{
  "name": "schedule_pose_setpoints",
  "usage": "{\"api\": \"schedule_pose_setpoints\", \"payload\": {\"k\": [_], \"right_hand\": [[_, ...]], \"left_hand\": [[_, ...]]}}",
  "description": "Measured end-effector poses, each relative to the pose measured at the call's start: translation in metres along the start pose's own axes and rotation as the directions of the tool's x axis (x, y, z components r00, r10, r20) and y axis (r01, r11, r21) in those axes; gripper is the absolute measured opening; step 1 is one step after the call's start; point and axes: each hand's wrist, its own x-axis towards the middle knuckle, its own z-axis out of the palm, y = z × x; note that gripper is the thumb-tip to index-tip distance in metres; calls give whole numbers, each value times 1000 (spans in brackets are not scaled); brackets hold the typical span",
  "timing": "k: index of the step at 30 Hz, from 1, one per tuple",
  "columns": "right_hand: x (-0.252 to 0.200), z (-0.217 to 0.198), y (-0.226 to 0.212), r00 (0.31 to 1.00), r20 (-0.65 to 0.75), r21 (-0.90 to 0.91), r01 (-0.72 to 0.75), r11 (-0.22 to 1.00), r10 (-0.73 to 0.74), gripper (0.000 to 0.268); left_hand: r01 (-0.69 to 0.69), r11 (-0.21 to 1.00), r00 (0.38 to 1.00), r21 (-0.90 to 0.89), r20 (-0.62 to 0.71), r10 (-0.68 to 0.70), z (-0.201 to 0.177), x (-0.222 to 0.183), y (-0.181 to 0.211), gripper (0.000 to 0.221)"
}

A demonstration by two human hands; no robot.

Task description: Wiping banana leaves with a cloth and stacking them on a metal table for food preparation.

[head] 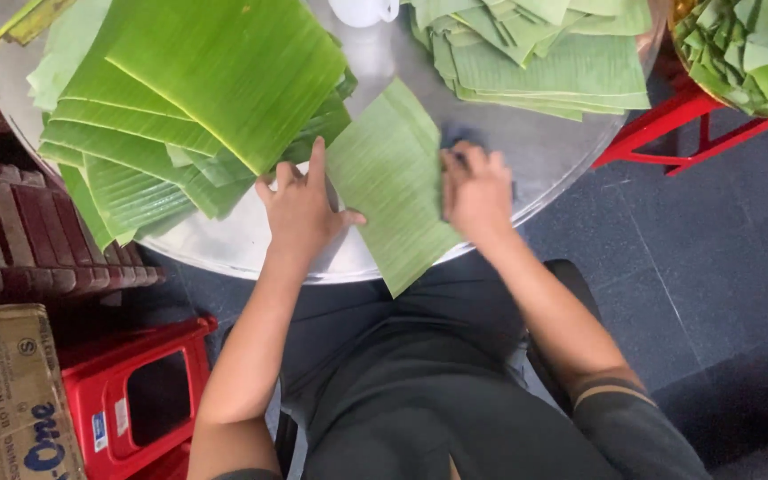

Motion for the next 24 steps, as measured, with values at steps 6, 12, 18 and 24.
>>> {"api": "schedule_pose_setpoints", "payload": {"k": [6, 12, 18, 24], "right_hand": [[-17, -6, 12, 1000, -19, 26, 13, 1000, -13, 29], [-35, -52, 143, 948, -120, -231, -315, 921, 294, 28], [-52, -62, 175, 884, -241, -91, -431, 898, 400, 22], [-69, -97, 208, 760, -431, 423, -306, 853, 487, 14]], "left_hand": [[36, 998, 999, 46, 3, -37, -1, 4, 4, 117], [-45, 999, 994, -20, -104, 43, 20, -9, 1, 110], [-602, 798, 715, -24, -462, 525, 103, -90, 41, 61], [-653, 753, 565, 84, -609, 557, 58, -90, 46, 20]]}}
